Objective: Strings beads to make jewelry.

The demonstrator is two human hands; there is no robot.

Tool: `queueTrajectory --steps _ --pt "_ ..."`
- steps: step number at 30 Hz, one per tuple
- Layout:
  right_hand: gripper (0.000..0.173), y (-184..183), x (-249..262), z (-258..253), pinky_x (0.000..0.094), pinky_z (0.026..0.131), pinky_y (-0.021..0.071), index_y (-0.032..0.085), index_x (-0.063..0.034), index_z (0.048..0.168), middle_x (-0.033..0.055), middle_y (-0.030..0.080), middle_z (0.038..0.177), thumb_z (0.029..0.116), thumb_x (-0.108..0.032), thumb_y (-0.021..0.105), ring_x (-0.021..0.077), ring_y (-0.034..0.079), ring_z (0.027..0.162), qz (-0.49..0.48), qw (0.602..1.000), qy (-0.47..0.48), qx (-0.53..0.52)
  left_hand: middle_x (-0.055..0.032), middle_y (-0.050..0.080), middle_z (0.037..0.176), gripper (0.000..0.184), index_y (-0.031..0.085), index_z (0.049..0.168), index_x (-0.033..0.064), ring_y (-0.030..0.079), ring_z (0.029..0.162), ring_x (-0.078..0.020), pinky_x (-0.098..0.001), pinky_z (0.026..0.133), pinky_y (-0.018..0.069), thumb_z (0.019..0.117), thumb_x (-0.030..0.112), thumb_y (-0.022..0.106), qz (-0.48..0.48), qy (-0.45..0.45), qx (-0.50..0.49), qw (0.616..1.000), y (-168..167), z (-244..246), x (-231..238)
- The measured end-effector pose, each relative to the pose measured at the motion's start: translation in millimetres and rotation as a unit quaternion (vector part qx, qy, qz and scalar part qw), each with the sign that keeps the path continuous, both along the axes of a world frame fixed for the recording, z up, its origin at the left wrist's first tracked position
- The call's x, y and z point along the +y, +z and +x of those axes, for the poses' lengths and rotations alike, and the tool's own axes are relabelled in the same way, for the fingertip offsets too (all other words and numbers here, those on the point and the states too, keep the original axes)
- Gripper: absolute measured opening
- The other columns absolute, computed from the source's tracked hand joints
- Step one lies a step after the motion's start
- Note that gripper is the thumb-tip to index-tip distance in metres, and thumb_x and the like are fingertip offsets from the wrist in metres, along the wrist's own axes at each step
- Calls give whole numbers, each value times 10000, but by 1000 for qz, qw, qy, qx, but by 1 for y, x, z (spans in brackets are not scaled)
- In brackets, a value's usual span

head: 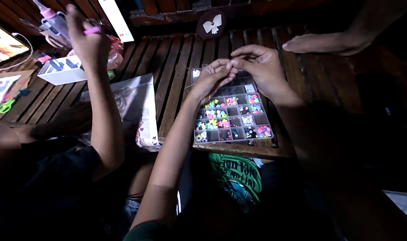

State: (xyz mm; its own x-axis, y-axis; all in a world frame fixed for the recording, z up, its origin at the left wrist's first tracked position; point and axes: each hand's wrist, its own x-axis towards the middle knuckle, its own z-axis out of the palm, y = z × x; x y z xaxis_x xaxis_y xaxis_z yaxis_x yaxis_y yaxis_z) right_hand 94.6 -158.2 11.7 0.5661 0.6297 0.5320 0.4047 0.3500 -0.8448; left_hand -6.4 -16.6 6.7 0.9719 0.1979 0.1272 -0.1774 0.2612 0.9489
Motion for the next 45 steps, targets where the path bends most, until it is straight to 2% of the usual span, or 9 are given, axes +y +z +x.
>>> queueTrajectory --steps 13,23,27,31,34,38,40,43,45 --pt "253 1 2 -2 195 839 559 644 21 1203 -50 696 993 955 -25 656 -7 659 902 32 994 -58 -83 39 664 824 183 672 1033 28 628 736 -23 -186 730 551 1062 54 493 27 24 -9 999 0 -2 0" --pt "180 12 -12 18 218 763 553 582 -97 1211 -78 685 963 1032 -94 559 35 647 818 83 989 -79 93 -73 709 997 117 737 981 -22 655 901 -55 -234 844 545 967 74 671 362 50 -64 929 -11 3 13" --pt "157 14 -20 25 205 765 544 554 -131 1207 -87 660 973 1051 -127 542 29 635 815 85 987 -95 103 -105 700 972 127 744 973 -22 633 830 -82 -236 777 525 964 92 689 426 45 -46 902 -10 3 9" --pt "142 13 -15 17 210 781 549 579 -137 1174 -108 681 959 1033 -127 570 17 649 840 59 992 -92 65 -86 706 1033 200 717 1124 -14 625 838 -65 -232 781 519 967 107 693 385 42 -17 922 -4 1 3" --pt "187 6 -9 10 223 873 561 625 -34 1166 -63 690 1035 986 -83 633 8 662 937 13 993 -97 -70 -99 704 1138 322 639 1280 -41 639 889 -47 -216 797 532 977 66 668 289 48 -36 955 1 0 -2" --pt "201 -1 -1 2 167 920 482 703 35 1114 53 701 1066 971 -104 677 -1 606 989 -32 973 -122 -192 -53 708 969 193 653 1159 -70 634 770 -24 -197 706 538 989 15 617 202 60 -51 976 5 -1 -4" --pt "205 -3 2 1 159 894 511 677 30 1143 16 694 1058 992 -104 641 -23 628 965 -31 982 -101 -159 -27 715 866 114 682 1052 -59 643 714 -28 -202 679 546 990 12 618 199 65 -54 976 4 -1 -1" --pt "355 -4 6 -3 222 946 526 504 20 1375 11 645 1199 1089 -185 463 10 634 1040 -84 996 -12 -35 -28 717 852 116 688 1033 -58 669 738 -48 -223 725 574 1003 17 604 174 84 -59 979 5 -1 3" --pt "337 -7 8 -5 234 968 529 524 16 1351 -4 653 1157 1095 -193 456 6 641 1027 -132 991 20 10 -15 701 834 107 681 1026 -49 662 732 -42 -221 724 574 1004 20 602 157 116 -65 979 3 0 8"
